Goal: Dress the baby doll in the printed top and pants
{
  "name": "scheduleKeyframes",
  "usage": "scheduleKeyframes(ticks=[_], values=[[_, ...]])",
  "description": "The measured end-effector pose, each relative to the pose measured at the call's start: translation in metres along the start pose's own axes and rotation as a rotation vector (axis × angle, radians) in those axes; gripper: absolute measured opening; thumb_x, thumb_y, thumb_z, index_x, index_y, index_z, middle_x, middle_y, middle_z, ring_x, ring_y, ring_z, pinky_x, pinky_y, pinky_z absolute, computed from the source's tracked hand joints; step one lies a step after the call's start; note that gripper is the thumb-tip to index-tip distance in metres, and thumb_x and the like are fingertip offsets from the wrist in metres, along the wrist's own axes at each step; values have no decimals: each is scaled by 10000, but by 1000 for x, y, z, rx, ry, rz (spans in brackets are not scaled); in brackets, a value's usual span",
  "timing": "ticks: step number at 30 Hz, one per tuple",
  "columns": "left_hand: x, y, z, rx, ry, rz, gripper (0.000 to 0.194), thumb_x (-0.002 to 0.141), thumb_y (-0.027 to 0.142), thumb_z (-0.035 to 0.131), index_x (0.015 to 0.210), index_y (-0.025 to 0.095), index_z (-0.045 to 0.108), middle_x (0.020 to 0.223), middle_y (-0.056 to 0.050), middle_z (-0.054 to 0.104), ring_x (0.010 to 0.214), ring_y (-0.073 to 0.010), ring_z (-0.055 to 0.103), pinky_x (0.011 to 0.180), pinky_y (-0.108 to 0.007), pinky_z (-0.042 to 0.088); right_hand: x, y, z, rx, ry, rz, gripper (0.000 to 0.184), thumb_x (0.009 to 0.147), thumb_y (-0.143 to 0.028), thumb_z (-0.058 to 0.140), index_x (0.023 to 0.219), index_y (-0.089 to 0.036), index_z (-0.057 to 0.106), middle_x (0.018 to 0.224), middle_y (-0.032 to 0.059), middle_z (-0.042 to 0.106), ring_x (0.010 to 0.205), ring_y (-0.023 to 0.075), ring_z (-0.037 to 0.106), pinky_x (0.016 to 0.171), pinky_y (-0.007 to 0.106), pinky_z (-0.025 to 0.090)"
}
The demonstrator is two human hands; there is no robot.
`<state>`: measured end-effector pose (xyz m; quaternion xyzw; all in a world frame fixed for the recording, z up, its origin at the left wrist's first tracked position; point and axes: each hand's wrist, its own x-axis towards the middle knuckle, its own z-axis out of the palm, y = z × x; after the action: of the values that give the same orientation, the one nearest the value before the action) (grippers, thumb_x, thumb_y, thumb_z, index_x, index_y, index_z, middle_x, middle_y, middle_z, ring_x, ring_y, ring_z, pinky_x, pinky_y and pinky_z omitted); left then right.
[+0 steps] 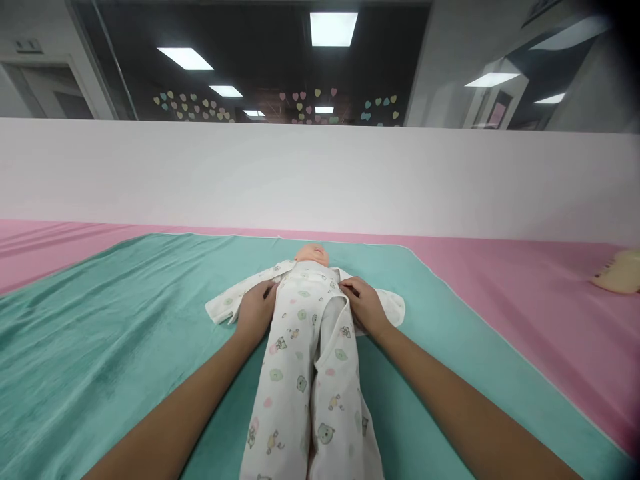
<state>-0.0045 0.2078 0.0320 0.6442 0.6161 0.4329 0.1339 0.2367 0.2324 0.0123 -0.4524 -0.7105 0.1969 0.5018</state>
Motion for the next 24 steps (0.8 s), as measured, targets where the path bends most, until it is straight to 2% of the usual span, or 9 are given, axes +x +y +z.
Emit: scheduleKeyframes(ticks=[4, 6, 9, 11, 14, 17, 20, 24], values=[[11, -8, 1, 148, 92, 283, 305, 839, 394, 408, 987, 223, 613, 1048, -62, 603, 1022, -241, 482, 895, -375, 363, 19, -1, -7, -10, -118, -16, 192, 757, -418, 561, 744, -232, 609, 1033, 16, 598, 1067, 208, 458, 934, 361, 308], [21, -17, 1, 206, 98, 327, 284, 823, 400, 443, 970, 234, 621, 1132, -64, 563, 1112, -265, 417, 954, -426, 314, 28, -3, -10, 23, -229, 1, 211, 721, -433, 599, 736, -222, 602, 1182, 24, 541, 1157, 225, 405, 984, 387, 257], [34, -29, -3, 137, -70, 268, 215, 793, 381, 482, 865, 236, 623, 1221, -43, 526, 1161, -258, 409, 979, -435, 309, 39, -5, -12, 93, -400, 17, 220, 723, -427, 595, 712, -209, 572, 1275, 34, 478, 1170, 231, 416, 978, 388, 267], [39, -32, -7, 49, -190, 244, 191, 787, 372, 479, 812, 231, 605, 1277, -32, 491, 1189, -239, 406, 991, -401, 317, 43, -5, -10, 112, -439, 4, 220, 732, -417, 583, 690, -206, 537, 1197, 35, 529, 1142, 230, 444, 944, 376, 302], [40, -28, -11, -27, -272, 240, 181, 793, 375, 461, 796, 233, 574, 1333, -12, 439, 1230, -226, 378, 999, -369, 316, 46, 1, -2, 68, -361, 0, 216, 768, -409, 525, 697, -210, 484, 928, 20, 597, 1033, 221, 501, 845, 341, 359], [39, -22, -10, -43, -282, 249, 158, 801, 354, 443, 766, 225, 527, 1310, -8, 459, 1185, -220, 426, 955, -353, 356, 50, 9, 10, -43, -228, 37, 235, 783, -423, 480, 689, -215, 424, 728, -18, 543, 806, 184, 526, 703, 281, 371], [41, -21, -2, 6, -189, 224, 176, 819, 356, 411, 731, 217, 473, 1159, -25, 563, 1022, -215, 521, 842, -344, 414, 57, 16, 20, -164, -147, 55, 240, 790, -422, 456, 680, -218, 391, 645, -42, 487, 635, 146, 464, 597, 247, 323], [46, -28, 11, 127, -47, 173, 172, 848, 332, 347, 767, 218, 447, 924, -37, 620, 769, -202, 548, 669, -329, 422, 67, 19, 30, -267, -66, 102, 210, 796, -398, 438, 688, -223, 392, 594, -49, 459, 570, 140, 426, 548, 248, 276]])
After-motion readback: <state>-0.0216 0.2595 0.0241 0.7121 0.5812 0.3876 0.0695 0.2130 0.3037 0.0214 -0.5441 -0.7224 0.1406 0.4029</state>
